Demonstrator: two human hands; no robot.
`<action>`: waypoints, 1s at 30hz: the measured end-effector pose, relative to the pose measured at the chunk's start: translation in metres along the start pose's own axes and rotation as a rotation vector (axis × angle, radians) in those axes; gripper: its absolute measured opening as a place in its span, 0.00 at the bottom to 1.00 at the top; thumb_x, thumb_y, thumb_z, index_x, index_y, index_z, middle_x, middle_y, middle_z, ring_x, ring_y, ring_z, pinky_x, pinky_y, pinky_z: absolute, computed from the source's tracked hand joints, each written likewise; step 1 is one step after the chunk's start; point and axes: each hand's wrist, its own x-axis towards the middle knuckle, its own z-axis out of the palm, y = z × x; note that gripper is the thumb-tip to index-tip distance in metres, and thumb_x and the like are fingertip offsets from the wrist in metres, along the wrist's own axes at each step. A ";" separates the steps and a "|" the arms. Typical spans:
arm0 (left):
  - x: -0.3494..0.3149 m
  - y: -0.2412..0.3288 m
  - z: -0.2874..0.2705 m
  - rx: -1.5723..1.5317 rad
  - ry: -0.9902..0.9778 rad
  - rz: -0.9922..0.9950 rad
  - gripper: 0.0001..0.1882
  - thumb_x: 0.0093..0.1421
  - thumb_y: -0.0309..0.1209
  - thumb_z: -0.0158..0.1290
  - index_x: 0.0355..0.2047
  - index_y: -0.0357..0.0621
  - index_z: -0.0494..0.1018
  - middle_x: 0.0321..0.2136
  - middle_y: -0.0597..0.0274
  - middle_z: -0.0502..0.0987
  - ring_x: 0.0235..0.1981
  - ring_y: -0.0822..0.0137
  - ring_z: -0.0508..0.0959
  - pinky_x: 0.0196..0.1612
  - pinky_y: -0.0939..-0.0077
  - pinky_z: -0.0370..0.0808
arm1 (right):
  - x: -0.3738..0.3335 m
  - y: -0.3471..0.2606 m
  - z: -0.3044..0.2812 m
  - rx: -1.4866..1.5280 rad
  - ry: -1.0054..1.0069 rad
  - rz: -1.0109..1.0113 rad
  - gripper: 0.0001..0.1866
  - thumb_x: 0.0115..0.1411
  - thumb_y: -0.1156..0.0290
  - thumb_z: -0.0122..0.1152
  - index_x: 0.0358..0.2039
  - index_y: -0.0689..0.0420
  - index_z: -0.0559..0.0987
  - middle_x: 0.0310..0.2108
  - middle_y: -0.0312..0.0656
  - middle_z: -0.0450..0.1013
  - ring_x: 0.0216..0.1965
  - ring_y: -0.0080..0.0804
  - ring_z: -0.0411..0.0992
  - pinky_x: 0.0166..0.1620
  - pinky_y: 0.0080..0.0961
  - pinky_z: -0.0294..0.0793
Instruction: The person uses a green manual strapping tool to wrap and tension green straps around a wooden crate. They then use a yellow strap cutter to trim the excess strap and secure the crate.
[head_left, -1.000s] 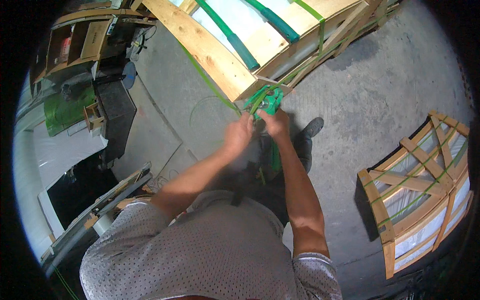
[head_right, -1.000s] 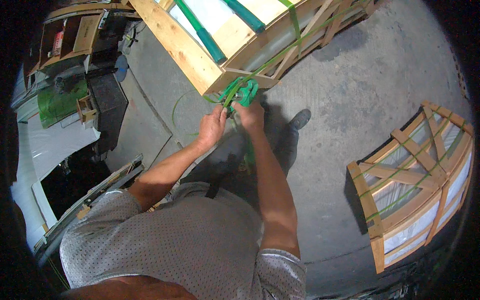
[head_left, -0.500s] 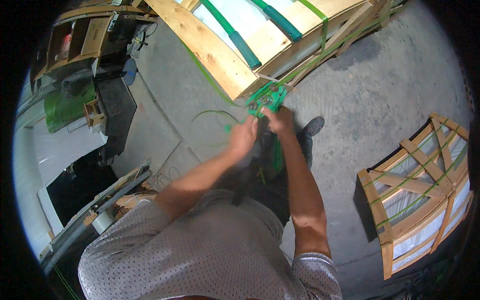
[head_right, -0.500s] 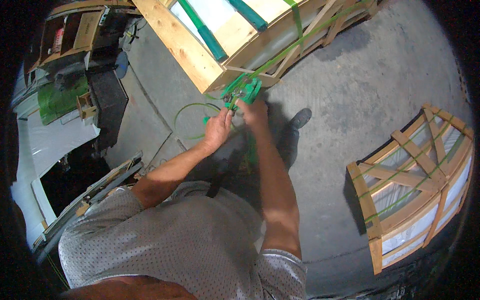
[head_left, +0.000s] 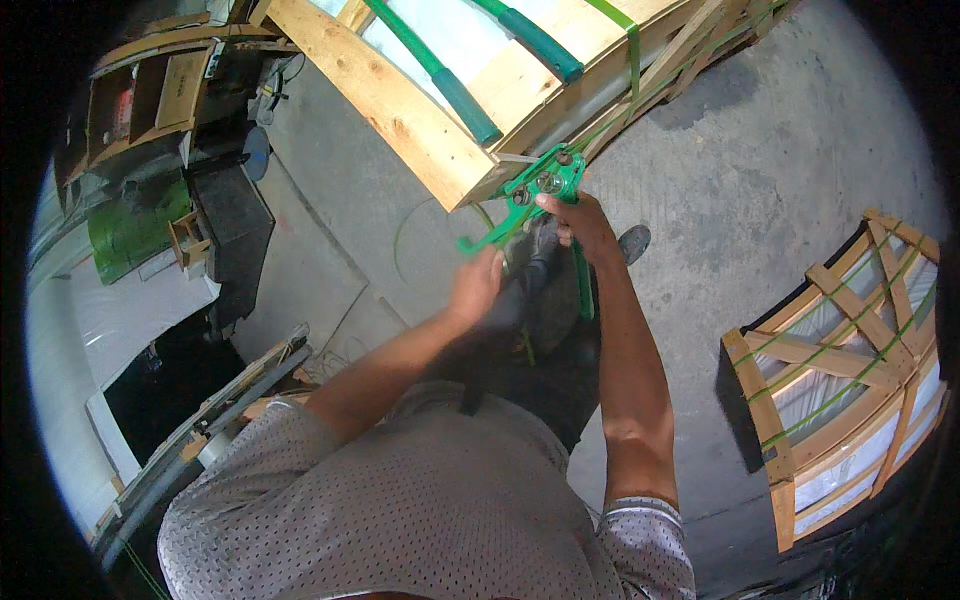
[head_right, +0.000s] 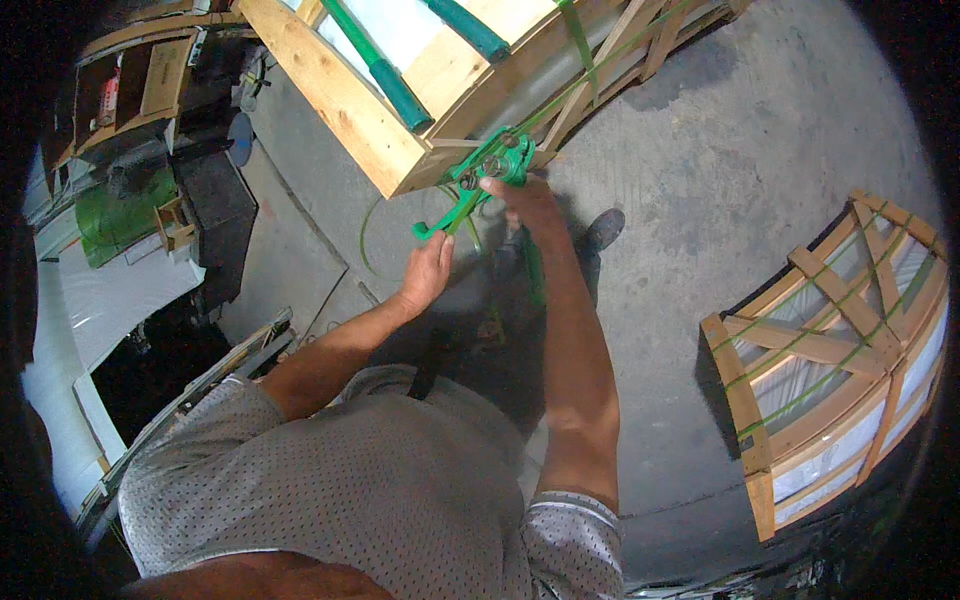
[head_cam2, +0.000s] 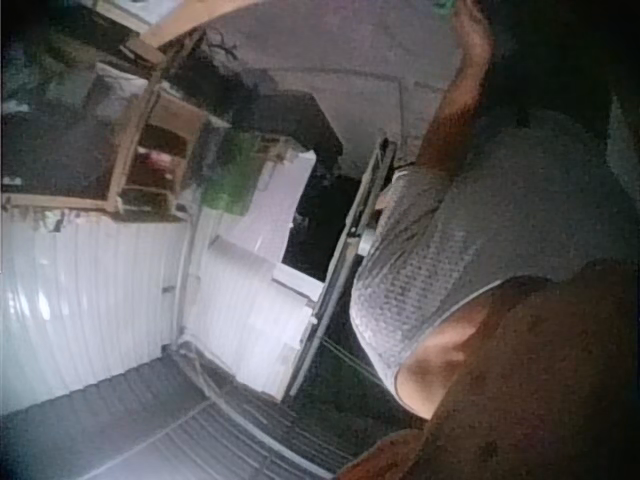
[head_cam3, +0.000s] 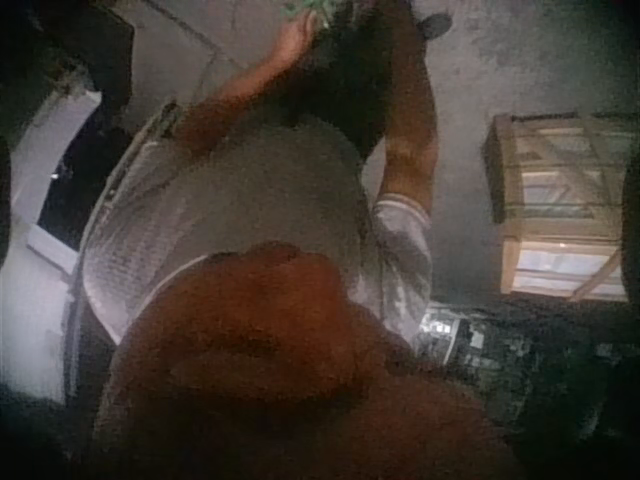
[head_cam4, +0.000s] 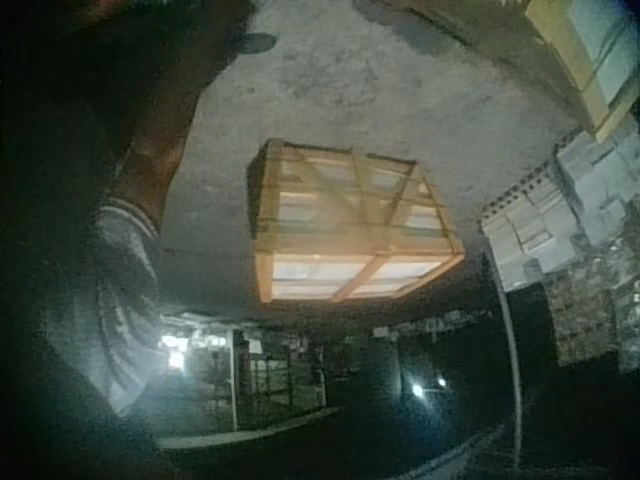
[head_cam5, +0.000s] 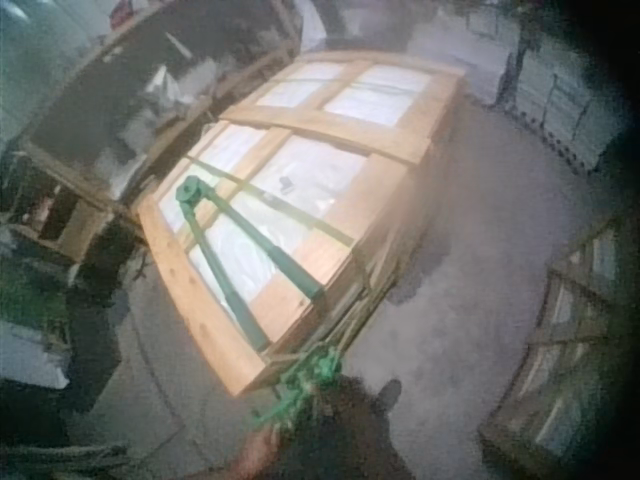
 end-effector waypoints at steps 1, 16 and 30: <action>0.000 -0.001 0.001 0.009 -0.002 0.001 0.08 0.65 0.33 0.46 0.33 0.42 0.64 0.20 0.36 0.71 0.25 0.33 0.72 0.24 0.42 0.65 | 0.000 -0.001 0.001 -0.031 -0.011 0.006 0.17 0.48 0.56 0.71 0.26 0.57 0.76 0.15 0.31 0.64 0.15 0.20 0.62 0.18 0.22 0.60; -0.002 -0.024 0.004 -0.055 -0.048 0.003 0.07 0.66 0.32 0.46 0.36 0.41 0.65 0.20 0.36 0.70 0.27 0.34 0.72 0.24 0.45 0.65 | 0.005 -0.003 0.004 -0.143 0.026 -0.233 0.18 0.50 0.54 0.69 0.23 0.56 0.77 0.13 0.30 0.63 0.13 0.19 0.59 0.18 0.23 0.56; 0.007 -0.018 -0.012 -0.027 -0.137 0.034 0.10 0.65 0.33 0.48 0.35 0.37 0.65 0.26 0.36 0.70 0.30 0.34 0.70 0.30 0.51 0.67 | 0.004 -0.002 0.004 -0.106 0.060 -0.115 0.14 0.53 0.57 0.69 0.30 0.55 0.81 0.14 0.27 0.64 0.12 0.16 0.57 0.16 0.20 0.55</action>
